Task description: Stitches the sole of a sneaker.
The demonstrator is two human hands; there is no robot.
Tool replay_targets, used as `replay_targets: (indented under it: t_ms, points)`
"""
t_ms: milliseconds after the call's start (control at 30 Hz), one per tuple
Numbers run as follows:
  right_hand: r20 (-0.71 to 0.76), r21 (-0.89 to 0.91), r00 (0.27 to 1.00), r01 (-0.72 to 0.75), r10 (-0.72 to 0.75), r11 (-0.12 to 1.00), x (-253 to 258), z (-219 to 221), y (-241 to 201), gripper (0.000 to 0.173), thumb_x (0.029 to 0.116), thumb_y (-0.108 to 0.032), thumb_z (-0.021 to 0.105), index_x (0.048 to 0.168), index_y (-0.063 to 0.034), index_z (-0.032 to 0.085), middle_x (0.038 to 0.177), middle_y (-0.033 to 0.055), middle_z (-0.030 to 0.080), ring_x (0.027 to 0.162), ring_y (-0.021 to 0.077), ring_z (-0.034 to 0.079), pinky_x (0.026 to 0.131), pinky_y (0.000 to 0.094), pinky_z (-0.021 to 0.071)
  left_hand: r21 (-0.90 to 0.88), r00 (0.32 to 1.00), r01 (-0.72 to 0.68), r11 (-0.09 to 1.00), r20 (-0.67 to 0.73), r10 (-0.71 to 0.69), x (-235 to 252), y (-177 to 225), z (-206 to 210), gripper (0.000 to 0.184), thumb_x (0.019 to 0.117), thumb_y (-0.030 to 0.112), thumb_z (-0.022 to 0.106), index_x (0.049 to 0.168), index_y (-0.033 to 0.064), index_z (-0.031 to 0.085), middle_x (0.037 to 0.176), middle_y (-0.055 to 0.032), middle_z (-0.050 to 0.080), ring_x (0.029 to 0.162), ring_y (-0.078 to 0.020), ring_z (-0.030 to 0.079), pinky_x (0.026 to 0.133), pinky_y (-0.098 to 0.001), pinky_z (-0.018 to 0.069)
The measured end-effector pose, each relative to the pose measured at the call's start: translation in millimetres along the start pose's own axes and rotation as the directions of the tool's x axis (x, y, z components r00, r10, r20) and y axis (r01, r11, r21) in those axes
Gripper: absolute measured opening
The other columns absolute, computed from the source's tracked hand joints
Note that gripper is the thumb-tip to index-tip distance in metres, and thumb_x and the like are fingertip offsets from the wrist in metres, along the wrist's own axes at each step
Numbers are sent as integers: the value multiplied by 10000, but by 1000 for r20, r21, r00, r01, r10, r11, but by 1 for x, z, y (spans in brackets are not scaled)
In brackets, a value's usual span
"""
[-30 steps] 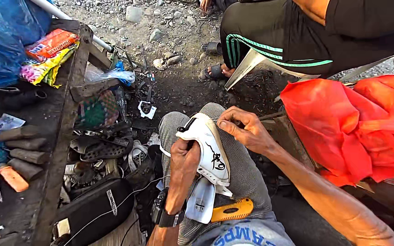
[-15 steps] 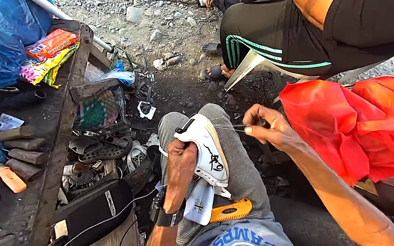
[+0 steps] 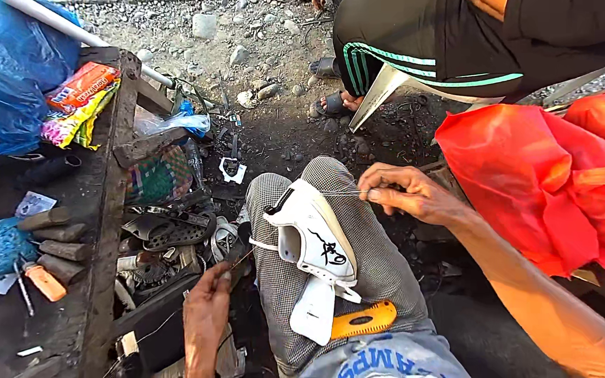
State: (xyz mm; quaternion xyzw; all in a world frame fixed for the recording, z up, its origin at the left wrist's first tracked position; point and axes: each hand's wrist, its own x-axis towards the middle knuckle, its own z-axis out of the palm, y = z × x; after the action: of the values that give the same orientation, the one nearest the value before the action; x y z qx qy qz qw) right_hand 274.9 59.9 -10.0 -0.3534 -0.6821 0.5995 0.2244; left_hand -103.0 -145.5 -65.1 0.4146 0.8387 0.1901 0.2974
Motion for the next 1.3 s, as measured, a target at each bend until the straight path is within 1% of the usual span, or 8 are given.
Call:
replay_targets:
  t_ms: [67,133,267,500,700,800,900,1300]
  points:
    - [-12,-83,999,-49,48,995,-23,-8,9,261,1045,-253,548,1082,-67,727,1013,-20,669,693,-31,566,592,133,485,52,990,-143,988,-12,144,-8,19,-4,321,995,162,578,1237,-15,692,1212,-245,679,1161,-445,622,980,-688,438]
    - [-76,-251,984,-176,162,952,-50,-10,24,273,1037,-273,546,1085,-81,734,985,9,666,722,12,587,635,184,510,-20,909,-394,919,-154,387,-19,63,0,308,986,191,592,1193,3,720,1288,-202,665,1252,-337,598,1051,-506,466]
    - [-280,-338,874,-477,397,812,-101,1,80,275,1033,-225,526,1145,-67,722,1050,112,713,904,228,687,836,484,557,-254,756,-655,712,-248,606,-12,130,35,216,974,57,600,1098,-44,745,1156,-170,724,1129,-166,687,1002,-292,555]
    - [-387,-299,571,-821,724,487,-167,35,152,325,1048,-200,537,1313,-72,674,1178,226,708,1123,423,667,985,653,479,-544,836,-478,690,-41,546,6,140,41,185,987,23,562,1050,-5,734,1023,-36,723,967,-54,684,887,-218,577]
    - [-535,-59,833,-202,140,978,-73,50,39,301,1034,-237,583,1225,-31,689,1055,32,733,658,27,623,555,217,536,-636,844,-444,631,-61,533,19,149,41,192,972,-12,567,1081,-20,724,1051,-31,722,986,-67,685,904,-242,584]
    - [-453,-90,882,101,-131,991,-14,62,-3,309,1025,-213,606,1232,-1,691,1168,49,733,745,-21,625,619,169,529,-631,857,-437,641,-75,510,27,150,48,197,981,-18,538,1059,-16,719,1002,-15,727,942,-46,687,870,-229,583]
    - [-325,-163,937,79,-129,983,17,72,-9,350,1016,-306,629,1239,-46,702,1159,50,739,1022,64,693,880,264,577,-630,871,-442,638,-131,474,25,152,51,181,967,-31,551,1009,-9,726,934,9,728,880,-22,681,822,-203,579]
    - [-335,222,942,87,-8,971,30,77,1,132,1015,-148,616,996,-67,719,780,-109,630,564,-73,479,503,108,401,-400,809,-577,712,-164,564,30,142,58,209,867,-1,537,714,15,679,726,-25,672,758,-5,643,722,-176,511]
